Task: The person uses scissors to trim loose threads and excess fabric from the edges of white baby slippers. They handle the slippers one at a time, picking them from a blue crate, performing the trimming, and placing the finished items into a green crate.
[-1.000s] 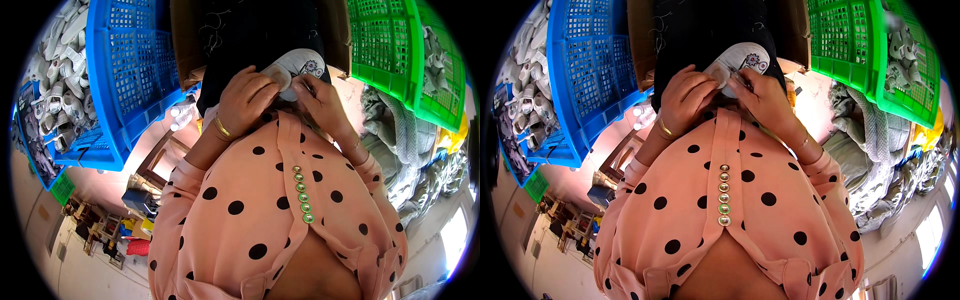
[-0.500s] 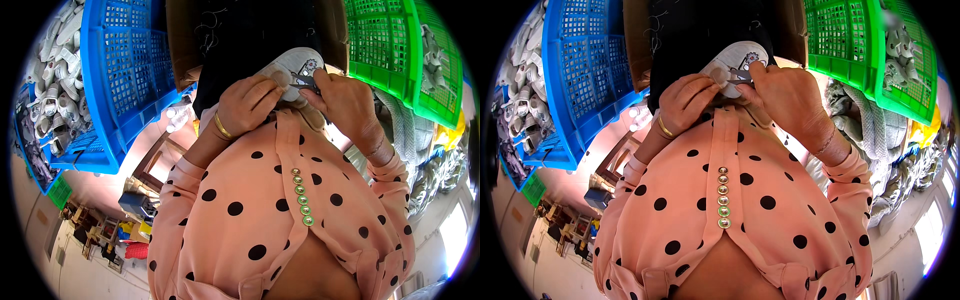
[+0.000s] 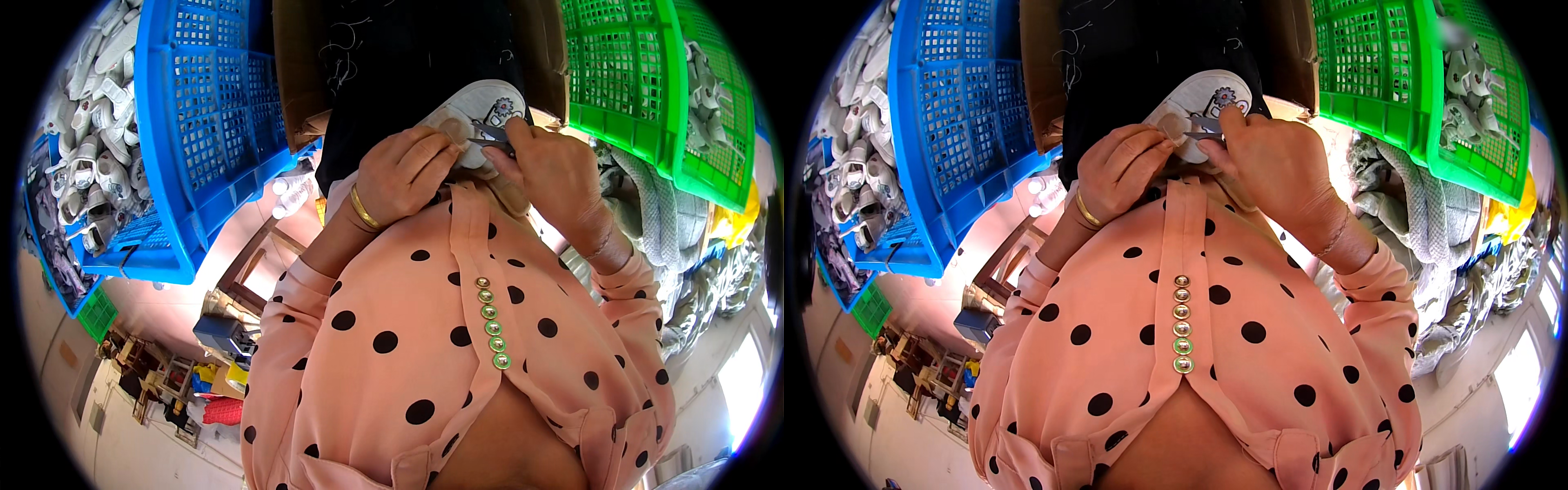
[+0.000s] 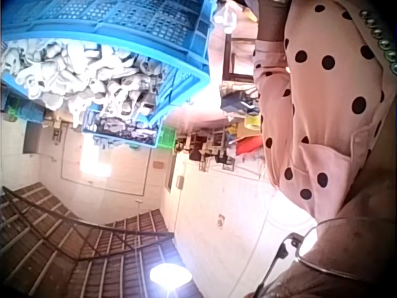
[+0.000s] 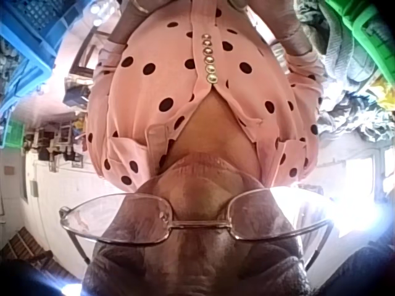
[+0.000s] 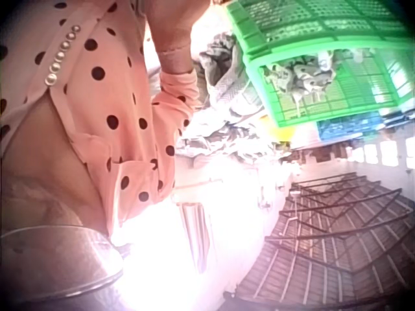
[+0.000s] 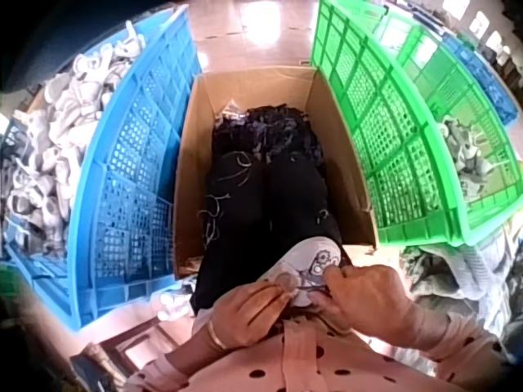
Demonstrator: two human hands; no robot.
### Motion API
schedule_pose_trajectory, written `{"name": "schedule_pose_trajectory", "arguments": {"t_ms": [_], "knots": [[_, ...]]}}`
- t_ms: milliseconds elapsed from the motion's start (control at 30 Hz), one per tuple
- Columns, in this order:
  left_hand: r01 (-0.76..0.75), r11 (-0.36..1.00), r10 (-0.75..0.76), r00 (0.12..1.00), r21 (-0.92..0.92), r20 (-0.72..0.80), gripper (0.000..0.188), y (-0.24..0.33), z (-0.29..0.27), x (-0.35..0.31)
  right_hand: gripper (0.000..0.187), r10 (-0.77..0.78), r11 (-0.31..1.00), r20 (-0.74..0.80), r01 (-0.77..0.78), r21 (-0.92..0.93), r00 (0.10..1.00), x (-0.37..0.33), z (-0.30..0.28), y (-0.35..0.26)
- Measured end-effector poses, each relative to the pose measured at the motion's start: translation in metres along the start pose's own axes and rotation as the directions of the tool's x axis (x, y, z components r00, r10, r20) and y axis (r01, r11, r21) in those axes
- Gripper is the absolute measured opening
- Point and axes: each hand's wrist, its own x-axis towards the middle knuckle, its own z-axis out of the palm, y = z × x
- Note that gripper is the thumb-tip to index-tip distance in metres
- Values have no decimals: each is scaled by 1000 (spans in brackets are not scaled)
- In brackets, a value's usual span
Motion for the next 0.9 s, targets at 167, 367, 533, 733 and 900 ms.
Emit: {"name": "schedule_pose_trajectory", "arguments": {"t_ms": [167,367,533,733,900], "knots": [[15,1000,-14,1000,-20,4,26,1,-1,1,39,65,997,-77,-61,54,995,-3,14,-6],[62,998,-63,998,-29,-32,26,3,-1,2,41,217,710,17,-170,684,976,-6,46,-2],[121,991,-125,990,-58,-70,26,3,2,2,42,267,113,295,-334,936,917,-9,49,-11],[428,868,-434,900,-252,35,20,6,1,8,41,239,193,289,-337,922,927,-8,49,-5],[550,752,-570,820,-365,61,16,7,4,13,34,263,579,117,-253,775,958,-5,39,-9]]}}
